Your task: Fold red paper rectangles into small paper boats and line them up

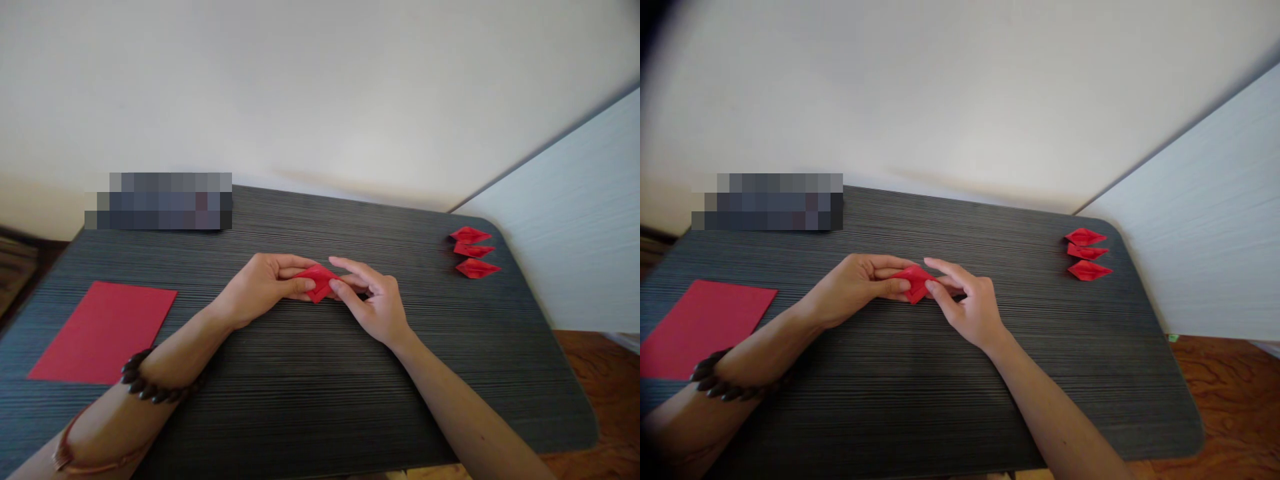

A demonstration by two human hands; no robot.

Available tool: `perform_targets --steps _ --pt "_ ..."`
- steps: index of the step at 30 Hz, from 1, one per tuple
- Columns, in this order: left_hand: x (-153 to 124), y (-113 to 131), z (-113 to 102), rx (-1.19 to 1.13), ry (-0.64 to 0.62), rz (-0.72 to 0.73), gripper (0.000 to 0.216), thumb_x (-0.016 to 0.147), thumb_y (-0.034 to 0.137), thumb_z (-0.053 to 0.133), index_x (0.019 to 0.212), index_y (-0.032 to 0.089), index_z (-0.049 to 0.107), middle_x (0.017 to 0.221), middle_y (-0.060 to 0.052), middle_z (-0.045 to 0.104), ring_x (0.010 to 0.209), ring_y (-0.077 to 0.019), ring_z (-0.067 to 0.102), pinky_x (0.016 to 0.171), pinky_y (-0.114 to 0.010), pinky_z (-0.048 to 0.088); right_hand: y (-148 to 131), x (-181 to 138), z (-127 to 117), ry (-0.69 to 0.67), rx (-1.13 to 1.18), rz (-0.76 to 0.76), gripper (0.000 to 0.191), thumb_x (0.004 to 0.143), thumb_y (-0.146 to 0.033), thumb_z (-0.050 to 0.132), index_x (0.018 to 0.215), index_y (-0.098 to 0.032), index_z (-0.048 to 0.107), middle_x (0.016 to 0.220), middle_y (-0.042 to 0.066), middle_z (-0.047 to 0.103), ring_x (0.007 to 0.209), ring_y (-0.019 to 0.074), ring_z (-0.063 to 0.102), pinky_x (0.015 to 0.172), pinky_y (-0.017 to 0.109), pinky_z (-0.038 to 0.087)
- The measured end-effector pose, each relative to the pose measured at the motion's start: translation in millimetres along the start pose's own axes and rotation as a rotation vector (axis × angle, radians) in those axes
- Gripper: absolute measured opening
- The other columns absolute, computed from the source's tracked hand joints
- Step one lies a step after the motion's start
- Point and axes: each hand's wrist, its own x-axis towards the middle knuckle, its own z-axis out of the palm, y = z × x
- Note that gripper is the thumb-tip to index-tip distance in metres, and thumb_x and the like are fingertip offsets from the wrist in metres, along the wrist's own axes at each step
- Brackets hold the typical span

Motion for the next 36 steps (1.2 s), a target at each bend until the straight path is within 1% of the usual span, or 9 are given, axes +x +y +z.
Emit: perform_targets --steps 4,7,11,16,21,27,30,32,36 --pt "1.2 -2.7 -3.8 -0.013 -0.05 0.026 0.033 0.077 0.026 0.07 0.108 0.016 0.067 0.098 -0.005 0.074 0.091 -0.0176 0.069 0.084 -0.026 0.056 1.2 0.3 -0.6 -0.01 0.024 -0.003 0.033 0.086 -0.025 0.059 0.118 -0.026 0.06 0.091 0.0 0.075 0.076 0.0151 0.072 0.073 0.028 0.059" --pt "1.9 -4.4 -5.1 -0.016 -0.087 0.051 0.034 0.079 0.029 0.068 0.111 0.016 0.067 0.101 -0.006 0.073 0.095 -0.0186 0.068 0.086 -0.028 0.056 1.4 0.1 -1.0 -0.009 0.013 -0.001 0.032 0.085 -0.025 0.059 0.118 -0.025 0.06 0.09 0.0 0.075 0.074 0.0148 0.072 0.071 0.027 0.059" --pt "1.7 -4.5 -3.2 -0.006 -0.07 0.067 0.034 0.08 0.029 0.068 0.112 0.017 0.067 0.101 -0.005 0.073 0.097 -0.019 0.067 0.089 -0.029 0.054 2.0 0.0 -0.3 0.008 0.013 0.005 0.028 0.084 -0.026 0.061 0.112 -0.024 0.061 0.084 0.0 0.075 0.071 0.0145 0.071 0.068 0.027 0.059" --pt "1.8 -3.7 -1.2 0.031 -0.061 0.074 0.033 0.08 0.027 0.067 0.111 0.017 0.067 0.1 -0.005 0.073 0.096 -0.019 0.068 0.09 -0.029 0.054 5.3 0.6 2.3 0.068 0.049 0.013 0.015 0.082 -0.029 0.065 0.094 -0.021 0.067 0.083 0.002 0.073 0.067 0.0137 0.07 0.062 0.025 0.059" --pt "1.8 -4.2 -1.8 0.037 -0.075 0.092 0.031 0.08 0.025 0.068 0.11 0.019 0.068 0.099 -0.003 0.074 0.094 -0.0177 0.068 0.087 -0.026 0.055 5.7 1.1 3.5 0.11 0.061 0.048 0.014 0.081 -0.03 0.066 0.091 -0.021 0.071 0.076 0.002 0.073 0.063 0.0137 0.069 0.058 0.024 0.058" --pt "-0.1 -5.1 -3.0 0.038 -0.074 0.115 0.027 0.081 0.029 0.067 0.106 0.021 0.07 0.098 -0.002 0.074 0.094 -0.0181 0.068 0.085 -0.026 0.056 7.2 1.8 4.1 0.126 0.097 0.065 0.013 0.079 -0.03 0.068 0.09 -0.023 0.071 0.076 0.0 0.073 0.062 0.0142 0.069 0.054 0.024 0.058" --pt "0.2 -4.3 -3.4 0.103 -0.065 0.143 0.026 0.082 0.03 0.065 0.106 0.023 0.07 0.1 -0.001 0.073 0.096 -0.0181 0.067 0.087 -0.027 0.054 8.2 1.9 2.6 0.161 0.034 -0.011 0.013 0.078 -0.027 0.07 0.091 -0.025 0.07 0.082 -0.001 0.073 0.063 0.0133 0.069 0.056 0.025 0.058" --pt "1.0 -3.5 -3.4 0.197 -0.04 0.209 0.026 0.082 0.03 0.065 0.106 0.024 0.07 0.102 -0.001 0.073 0.097 -0.0174 0.066 0.089 -0.027 0.052 7.4 2.4 0.7 0.168 -0.055 -0.098 0.012 0.08 -0.024 0.068 0.092 -0.025 0.069 0.085 -0.001 0.073 0.065 0.0124 0.068 0.059 0.025 0.057" --pt "2.6 -2.3 -2.9 0.398 0.029 0.363 0.02 0.082 0.029 0.065 0.099 0.024 0.073 0.1 -0.001 0.07 0.093 -0.0155 0.064 0.085 -0.024 0.049 3.3 4.3 -2.3 0.135 -0.17 -0.283 0.015 0.083 -0.018 0.063 0.096 -0.026 0.067 0.096 0.002 0.07 0.081 0.0137 0.067 0.065 0.026 0.056"
